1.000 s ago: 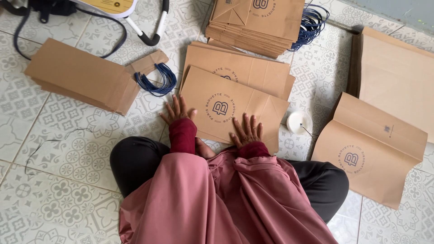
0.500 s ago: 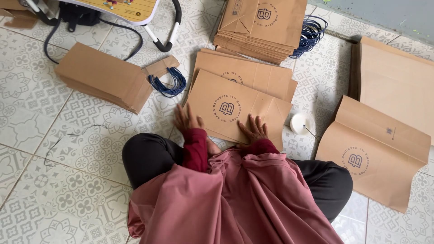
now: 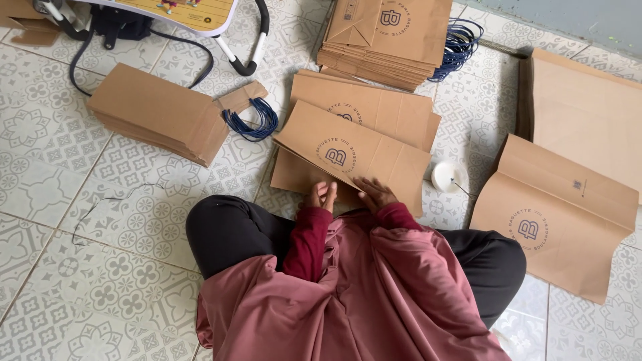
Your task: The person sits on the floor and assembles flat paper bags. They fold the sides and bottom of the bags to form a three-dimensional shape. The person uses a brush to apply glue to the flaps and presses them together to secure the bag structure.
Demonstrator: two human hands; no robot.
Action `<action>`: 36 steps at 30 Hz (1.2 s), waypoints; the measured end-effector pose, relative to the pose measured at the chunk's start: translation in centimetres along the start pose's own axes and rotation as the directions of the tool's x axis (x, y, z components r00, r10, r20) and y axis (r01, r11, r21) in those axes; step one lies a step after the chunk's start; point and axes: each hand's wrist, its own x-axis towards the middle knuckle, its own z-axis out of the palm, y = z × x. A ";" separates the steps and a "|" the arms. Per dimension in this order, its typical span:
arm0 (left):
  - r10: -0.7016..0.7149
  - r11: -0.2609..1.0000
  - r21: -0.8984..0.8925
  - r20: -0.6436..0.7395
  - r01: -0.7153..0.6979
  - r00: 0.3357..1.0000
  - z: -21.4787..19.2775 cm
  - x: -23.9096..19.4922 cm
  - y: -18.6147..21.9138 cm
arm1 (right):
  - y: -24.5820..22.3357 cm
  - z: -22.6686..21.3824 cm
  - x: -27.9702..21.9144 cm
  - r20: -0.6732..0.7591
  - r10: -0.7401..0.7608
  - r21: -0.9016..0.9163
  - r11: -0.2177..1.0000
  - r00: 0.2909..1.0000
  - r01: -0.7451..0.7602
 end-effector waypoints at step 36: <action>0.995 -0.101 -0.073 -0.001 -0.992 -0.101 -22.0 -17.4 32.7 | -18.3 -33.4 -9.1 -0.704 -0.590 -0.192 0.695 0.397 0.692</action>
